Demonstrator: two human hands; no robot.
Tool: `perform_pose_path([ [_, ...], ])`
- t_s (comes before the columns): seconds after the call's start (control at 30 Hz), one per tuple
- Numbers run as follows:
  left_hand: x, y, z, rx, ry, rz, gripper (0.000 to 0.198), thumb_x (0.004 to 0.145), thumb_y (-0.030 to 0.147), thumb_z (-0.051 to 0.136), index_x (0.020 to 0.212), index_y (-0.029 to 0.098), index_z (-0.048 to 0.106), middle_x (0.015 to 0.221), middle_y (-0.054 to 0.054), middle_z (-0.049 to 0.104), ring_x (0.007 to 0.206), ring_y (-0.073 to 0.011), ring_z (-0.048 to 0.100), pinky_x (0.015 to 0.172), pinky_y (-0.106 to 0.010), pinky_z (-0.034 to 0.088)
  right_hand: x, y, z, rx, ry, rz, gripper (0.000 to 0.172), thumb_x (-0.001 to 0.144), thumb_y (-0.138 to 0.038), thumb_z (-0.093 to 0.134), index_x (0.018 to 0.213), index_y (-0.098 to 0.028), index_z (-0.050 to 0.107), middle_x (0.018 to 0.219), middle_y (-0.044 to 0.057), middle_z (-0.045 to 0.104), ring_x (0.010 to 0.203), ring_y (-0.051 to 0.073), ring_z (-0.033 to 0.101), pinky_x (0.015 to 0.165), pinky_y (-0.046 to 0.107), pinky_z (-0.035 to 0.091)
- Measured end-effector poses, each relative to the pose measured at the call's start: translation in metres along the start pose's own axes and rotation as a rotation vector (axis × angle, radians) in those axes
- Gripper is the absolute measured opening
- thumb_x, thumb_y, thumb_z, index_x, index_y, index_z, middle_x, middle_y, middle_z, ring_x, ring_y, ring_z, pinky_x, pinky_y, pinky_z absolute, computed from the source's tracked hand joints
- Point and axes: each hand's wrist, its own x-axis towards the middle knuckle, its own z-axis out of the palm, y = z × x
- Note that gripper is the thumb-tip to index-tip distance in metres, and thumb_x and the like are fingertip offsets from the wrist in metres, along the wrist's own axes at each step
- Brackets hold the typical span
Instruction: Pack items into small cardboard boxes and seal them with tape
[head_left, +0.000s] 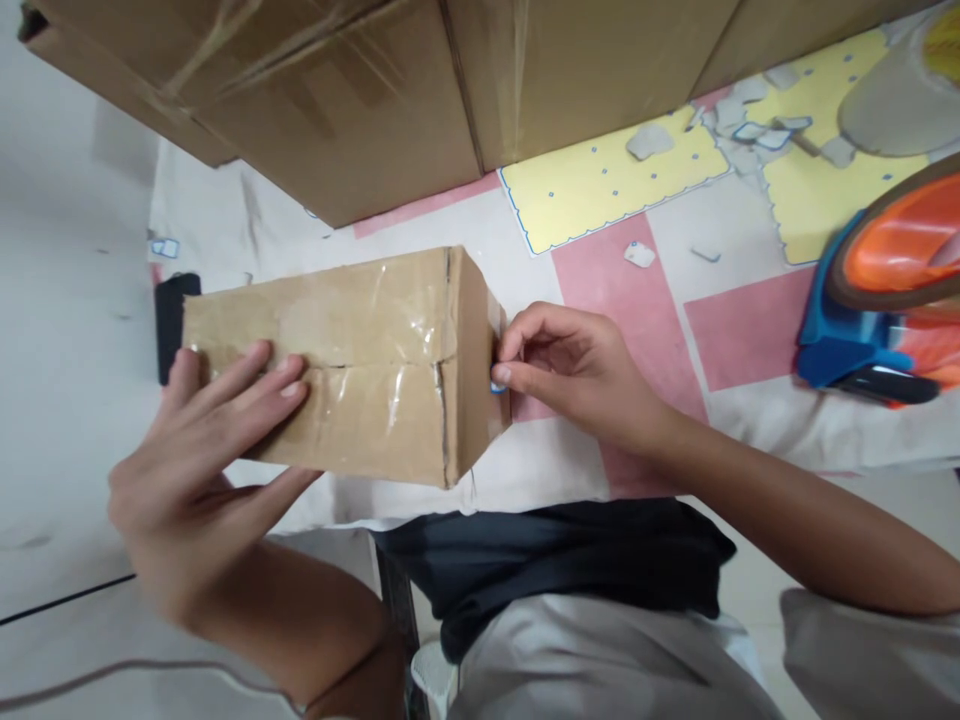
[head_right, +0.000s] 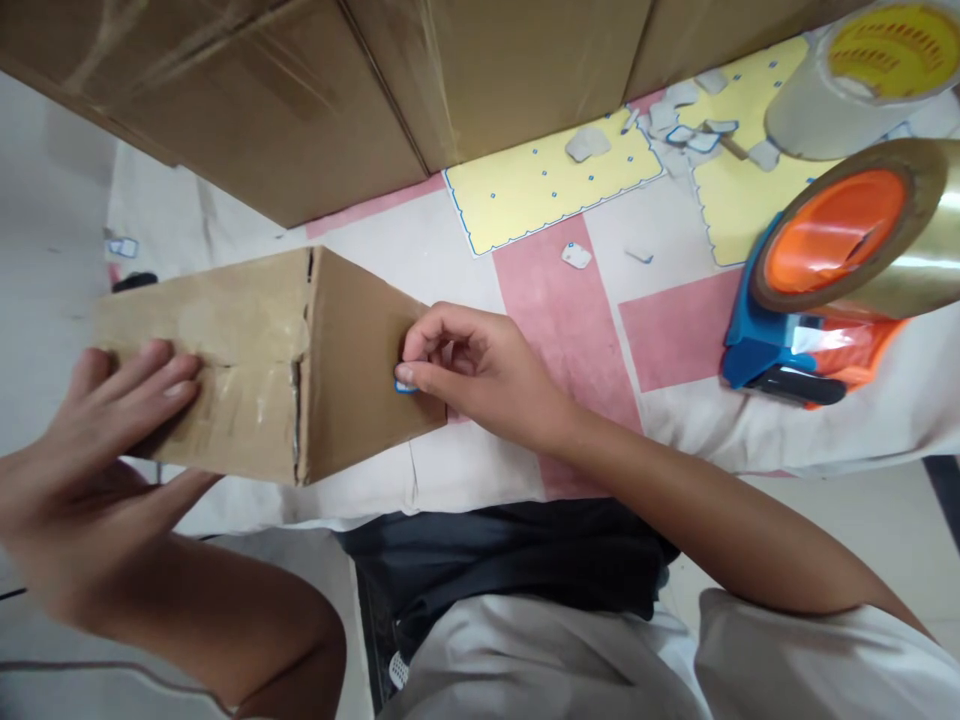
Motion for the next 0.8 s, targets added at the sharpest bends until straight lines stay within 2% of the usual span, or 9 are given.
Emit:
perform_pose_path([
  [0.2,0.002,-0.004,0.005,0.008,0.020,0.118,0.068,0.074,0.013,0.080,0.135,0.037,0.061,0.138,0.007,0.064,0.134,-0.0304,0.057,0.123,-0.062,0.029,0.003,0.002,-0.002,-0.004,0.012,0.000,0.029,0.081,-0.040,0.082,0.081,-0.019,0.062,0.075,-0.001,0.059,0.064,0.011,0.055,0.053,0.022,0.047],
  [0.47,0.004,-0.003,0.006,0.021,0.023,0.125,0.068,0.071,0.012,0.081,0.133,0.034,0.063,0.137,0.005,0.065,0.132,-0.0308,0.059,0.121,-0.062,0.030,0.003,0.006,-0.004,-0.077,-0.011,-0.045,0.022,0.087,-0.035,0.074,0.083,-0.019,0.059,0.078,-0.001,0.058,0.066,0.011,0.053,0.059,0.024,0.047],
  [0.57,0.004,-0.004,0.005,0.027,0.017,0.133,0.067,0.071,0.012,0.081,0.132,0.033,0.063,0.137,0.005,0.065,0.132,-0.0311,0.058,0.121,-0.062,0.030,0.004,0.010,-0.007,-0.187,0.033,-0.100,0.019,0.088,-0.034,0.072,0.095,-0.020,0.061,0.094,0.003,0.061,0.082,0.015,0.058,0.069,0.028,0.050],
  [0.67,0.003,-0.005,0.007,0.012,0.033,0.151,0.065,0.071,0.015,0.082,0.131,0.032,0.064,0.136,0.005,0.066,0.131,-0.0309,0.060,0.121,-0.060,0.031,0.007,0.013,-0.012,-0.336,0.073,-0.165,0.042,0.083,-0.036,0.076,0.120,-0.025,0.059,0.126,0.007,0.057,0.114,0.024,0.056,0.089,0.037,0.052],
  [0.73,0.003,-0.006,0.009,-0.002,0.059,0.154,0.063,0.071,0.017,0.082,0.131,0.031,0.065,0.135,0.005,0.066,0.130,-0.0311,0.060,0.121,-0.059,0.032,0.010,0.015,-0.016,-0.394,0.007,-0.174,0.057,0.084,-0.038,0.075,0.136,-0.029,0.052,0.142,0.008,0.050,0.131,0.028,0.048,0.101,0.045,0.048],
  [0.8,0.003,-0.009,0.011,-0.026,0.109,0.151,0.059,0.071,0.020,0.081,0.128,0.030,0.067,0.133,0.005,0.068,0.128,-0.0318,0.062,0.120,-0.060,0.033,0.013,0.016,-0.019,-0.402,-0.097,-0.173,0.062,0.087,-0.041,0.071,0.143,-0.031,0.048,0.146,0.008,0.049,0.136,0.029,0.045,0.107,0.049,0.043],
])
